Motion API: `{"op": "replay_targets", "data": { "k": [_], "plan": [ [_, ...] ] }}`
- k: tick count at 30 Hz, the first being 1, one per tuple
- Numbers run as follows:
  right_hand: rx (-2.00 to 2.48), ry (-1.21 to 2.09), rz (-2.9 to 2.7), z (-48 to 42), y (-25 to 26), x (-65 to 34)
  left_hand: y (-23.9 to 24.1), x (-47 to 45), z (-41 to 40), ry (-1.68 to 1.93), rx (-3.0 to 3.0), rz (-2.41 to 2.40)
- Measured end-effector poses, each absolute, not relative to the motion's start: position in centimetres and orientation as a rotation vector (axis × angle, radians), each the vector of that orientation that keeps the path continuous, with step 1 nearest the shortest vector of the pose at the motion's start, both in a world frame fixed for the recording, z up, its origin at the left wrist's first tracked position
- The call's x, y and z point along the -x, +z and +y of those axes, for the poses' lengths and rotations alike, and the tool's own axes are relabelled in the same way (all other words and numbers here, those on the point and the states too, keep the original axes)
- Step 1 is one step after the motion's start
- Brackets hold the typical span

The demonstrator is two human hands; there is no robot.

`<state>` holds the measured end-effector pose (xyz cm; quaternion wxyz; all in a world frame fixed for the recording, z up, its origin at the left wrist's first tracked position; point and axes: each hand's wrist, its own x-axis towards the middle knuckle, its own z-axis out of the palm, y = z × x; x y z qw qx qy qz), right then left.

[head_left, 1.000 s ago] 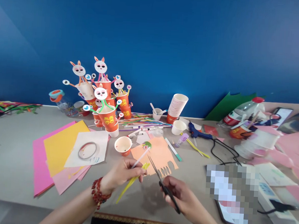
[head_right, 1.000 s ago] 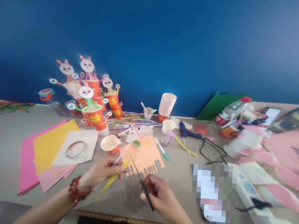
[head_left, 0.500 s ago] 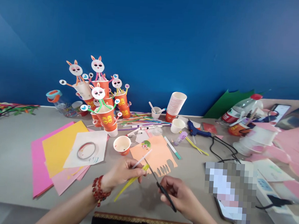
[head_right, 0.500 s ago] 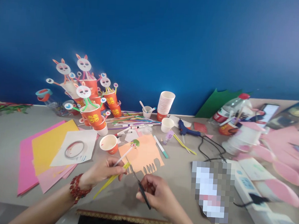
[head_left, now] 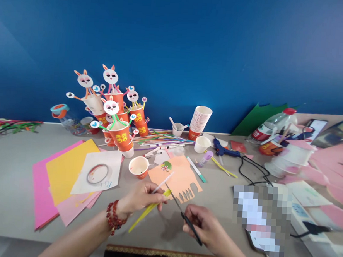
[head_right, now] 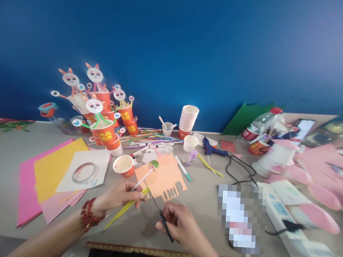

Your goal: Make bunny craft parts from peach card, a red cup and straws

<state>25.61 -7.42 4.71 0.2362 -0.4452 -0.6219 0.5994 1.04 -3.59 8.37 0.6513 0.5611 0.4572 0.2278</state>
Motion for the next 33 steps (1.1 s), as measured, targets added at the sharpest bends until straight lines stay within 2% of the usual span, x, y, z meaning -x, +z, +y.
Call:
{"op": "replay_targets", "data": {
  "k": [33],
  "plan": [
    [1.187, 1.468, -1.83, -6.9, 3.9, -25.3, 8.4, -0.7, -2.5, 0.475, -1.276, 0.986]
  ]
}}
